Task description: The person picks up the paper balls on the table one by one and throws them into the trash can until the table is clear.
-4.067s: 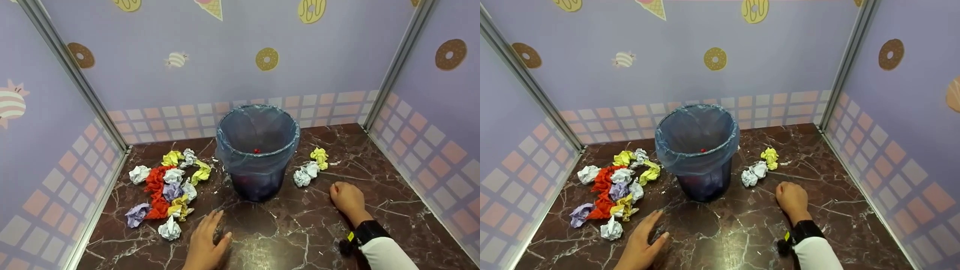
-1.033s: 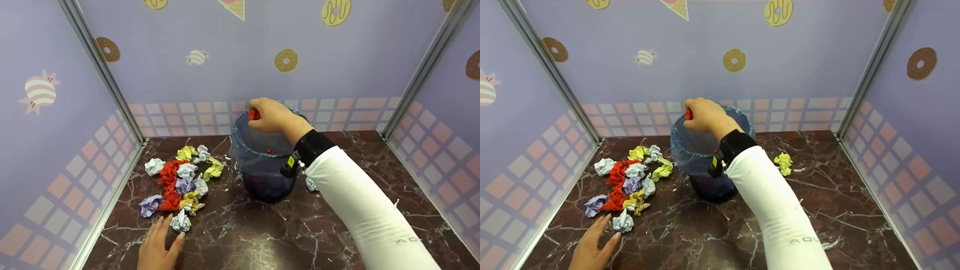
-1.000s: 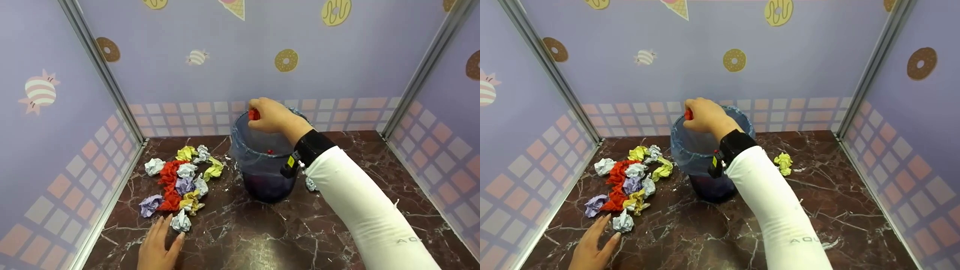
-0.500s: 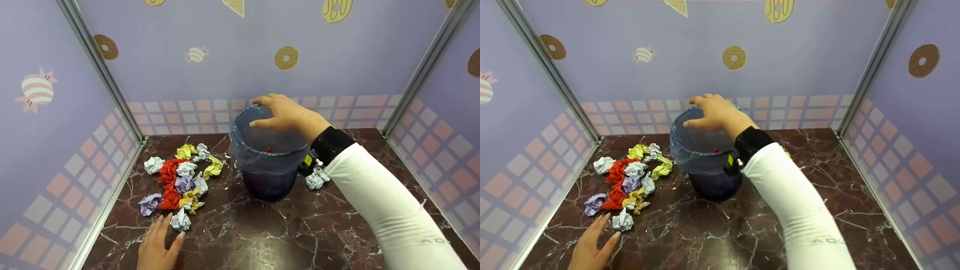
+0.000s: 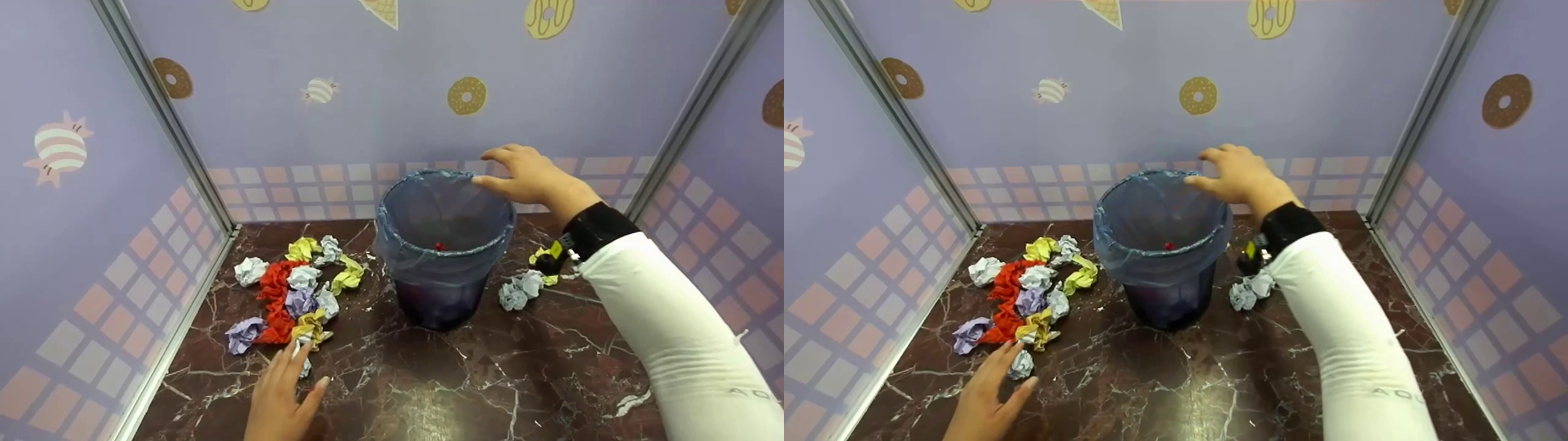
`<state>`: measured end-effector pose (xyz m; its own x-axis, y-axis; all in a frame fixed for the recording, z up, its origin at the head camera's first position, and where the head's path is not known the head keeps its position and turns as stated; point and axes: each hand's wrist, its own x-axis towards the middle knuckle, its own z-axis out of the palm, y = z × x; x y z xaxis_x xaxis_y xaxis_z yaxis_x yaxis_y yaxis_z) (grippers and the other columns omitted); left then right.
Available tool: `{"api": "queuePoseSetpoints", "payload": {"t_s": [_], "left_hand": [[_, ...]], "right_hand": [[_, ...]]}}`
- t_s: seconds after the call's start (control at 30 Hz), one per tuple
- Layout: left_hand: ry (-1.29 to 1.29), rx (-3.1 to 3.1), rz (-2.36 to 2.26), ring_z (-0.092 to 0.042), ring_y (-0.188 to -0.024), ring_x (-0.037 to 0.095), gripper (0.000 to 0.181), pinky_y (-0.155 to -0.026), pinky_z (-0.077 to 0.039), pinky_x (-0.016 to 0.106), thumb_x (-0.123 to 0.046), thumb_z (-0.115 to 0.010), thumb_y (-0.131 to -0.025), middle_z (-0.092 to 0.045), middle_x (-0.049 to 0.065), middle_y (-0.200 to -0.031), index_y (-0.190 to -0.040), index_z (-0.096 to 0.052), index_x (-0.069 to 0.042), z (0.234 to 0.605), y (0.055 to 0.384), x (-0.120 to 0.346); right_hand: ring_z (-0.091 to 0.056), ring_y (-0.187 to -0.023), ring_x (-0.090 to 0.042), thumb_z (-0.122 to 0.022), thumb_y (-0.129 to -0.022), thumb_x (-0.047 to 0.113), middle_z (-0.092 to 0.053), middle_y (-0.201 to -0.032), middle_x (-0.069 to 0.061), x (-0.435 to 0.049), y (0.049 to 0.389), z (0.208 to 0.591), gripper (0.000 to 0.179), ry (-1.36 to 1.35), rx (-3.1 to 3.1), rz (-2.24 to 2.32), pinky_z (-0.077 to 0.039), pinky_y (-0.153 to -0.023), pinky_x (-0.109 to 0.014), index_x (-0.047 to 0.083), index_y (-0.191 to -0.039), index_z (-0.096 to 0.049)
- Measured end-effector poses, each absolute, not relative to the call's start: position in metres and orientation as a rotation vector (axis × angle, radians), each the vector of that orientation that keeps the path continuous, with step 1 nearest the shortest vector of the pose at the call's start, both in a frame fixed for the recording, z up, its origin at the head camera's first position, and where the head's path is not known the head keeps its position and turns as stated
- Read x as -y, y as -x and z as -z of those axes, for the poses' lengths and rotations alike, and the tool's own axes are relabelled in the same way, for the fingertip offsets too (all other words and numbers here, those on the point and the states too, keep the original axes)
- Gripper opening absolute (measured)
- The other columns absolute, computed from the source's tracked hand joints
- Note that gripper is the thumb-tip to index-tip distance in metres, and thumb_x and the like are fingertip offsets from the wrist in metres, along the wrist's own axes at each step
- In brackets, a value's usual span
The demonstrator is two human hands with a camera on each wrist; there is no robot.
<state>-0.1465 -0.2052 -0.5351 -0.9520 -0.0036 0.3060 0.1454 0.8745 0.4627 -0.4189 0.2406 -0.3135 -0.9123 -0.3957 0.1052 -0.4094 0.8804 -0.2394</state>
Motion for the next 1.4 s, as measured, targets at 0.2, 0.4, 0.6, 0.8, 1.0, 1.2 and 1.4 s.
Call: {"api": "queuePoseSetpoints", "payload": {"t_s": [0.2,0.4,0.6,0.8,1.0,1.2,1.4], "left_hand": [[0.326,2.708,0.690,-0.048,-0.141,0.048,0.066,-0.108,-0.038,0.076,-0.045,-0.070,-0.094,-0.048,0.017,-0.158,-0.151,-0.052,-0.018,0.533,0.152,0.171],[0.487,2.701,0.667,-0.050,-0.141,0.044,0.066,-0.108,-0.042,0.071,-0.052,-0.066,-0.095,-0.050,0.015,-0.157,-0.152,-0.051,-0.023,0.538,0.158,0.142],[0.605,2.682,0.698,-0.052,-0.139,0.044,0.064,-0.106,-0.044,0.069,-0.052,-0.066,-0.095,-0.053,0.016,-0.154,-0.152,-0.052,-0.026,0.543,0.163,0.119],[0.654,2.705,0.740,-0.051,-0.141,0.042,0.062,-0.107,-0.044,0.068,-0.056,-0.061,-0.098,-0.052,0.013,-0.156,-0.154,-0.048,-0.032,0.547,0.169,0.110],[0.636,2.717,0.738,-0.050,-0.142,0.042,0.063,-0.109,-0.043,0.067,-0.058,-0.060,-0.097,-0.051,0.012,-0.157,-0.153,-0.050,-0.029,0.546,0.172,0.107],[0.650,2.726,0.763,-0.049,-0.143,0.041,0.063,-0.110,-0.042,0.066,-0.058,-0.060,-0.097,-0.051,0.011,-0.157,-0.152,-0.051,-0.029,0.545,0.171,0.102],[0.657,2.730,0.787,-0.049,-0.143,0.041,0.062,-0.111,-0.041,0.067,-0.058,-0.060,-0.097,-0.051,0.011,-0.158,-0.152,-0.051,-0.029,0.546,0.171,0.100]], "right_hand": [[-0.034,-0.146,-0.053,-0.042,-0.108,0.042,-0.043,-0.157,-0.028,-0.288,0.435,0.349,0.053,-0.551,2.922,-0.491,-0.024,-0.121,-0.067,0.007,-0.147,-0.053],[-0.032,-0.146,-0.056,-0.047,-0.108,0.034,-0.035,-0.161,-0.030,-0.319,0.441,0.412,0.049,-0.449,3.029,-0.569,-0.022,-0.120,-0.071,0.007,-0.149,-0.051],[-0.027,-0.147,-0.060,-0.048,-0.106,0.031,-0.026,-0.164,-0.032,-0.343,0.431,0.478,0.052,-0.351,3.203,-0.507,-0.022,-0.119,-0.073,0.005,-0.151,-0.048],[-0.022,-0.146,-0.064,-0.043,-0.108,0.033,-0.019,-0.164,-0.036,-0.361,0.415,0.519,0.056,-0.277,3.304,-0.533,-0.022,-0.119,-0.074,-0.002,-0.152,-0.045],[-0.034,-0.140,-0.065,-0.051,-0.104,0.032,-0.030,-0.159,-0.039,-0.368,0.403,0.547,0.053,-0.212,3.225,-0.627,-0.031,-0.115,-0.073,-0.005,-0.142,-0.054],[-0.053,-0.125,-0.058,-0.057,-0.103,0.031,-0.053,-0.139,-0.037,-0.379,0.384,0.571,0.049,-0.164,3.099,-0.649,-0.041,-0.106,-0.070,-0.009,-0.130,-0.060],[-0.057,-0.110,-0.057,-0.062,-0.099,0.033,-0.061,-0.118,-0.034,-0.395,0.365,0.592,0.045,-0.049,2.960,-0.609,-0.045,-0.095,-0.068,-0.007,-0.118,-0.064]]}}
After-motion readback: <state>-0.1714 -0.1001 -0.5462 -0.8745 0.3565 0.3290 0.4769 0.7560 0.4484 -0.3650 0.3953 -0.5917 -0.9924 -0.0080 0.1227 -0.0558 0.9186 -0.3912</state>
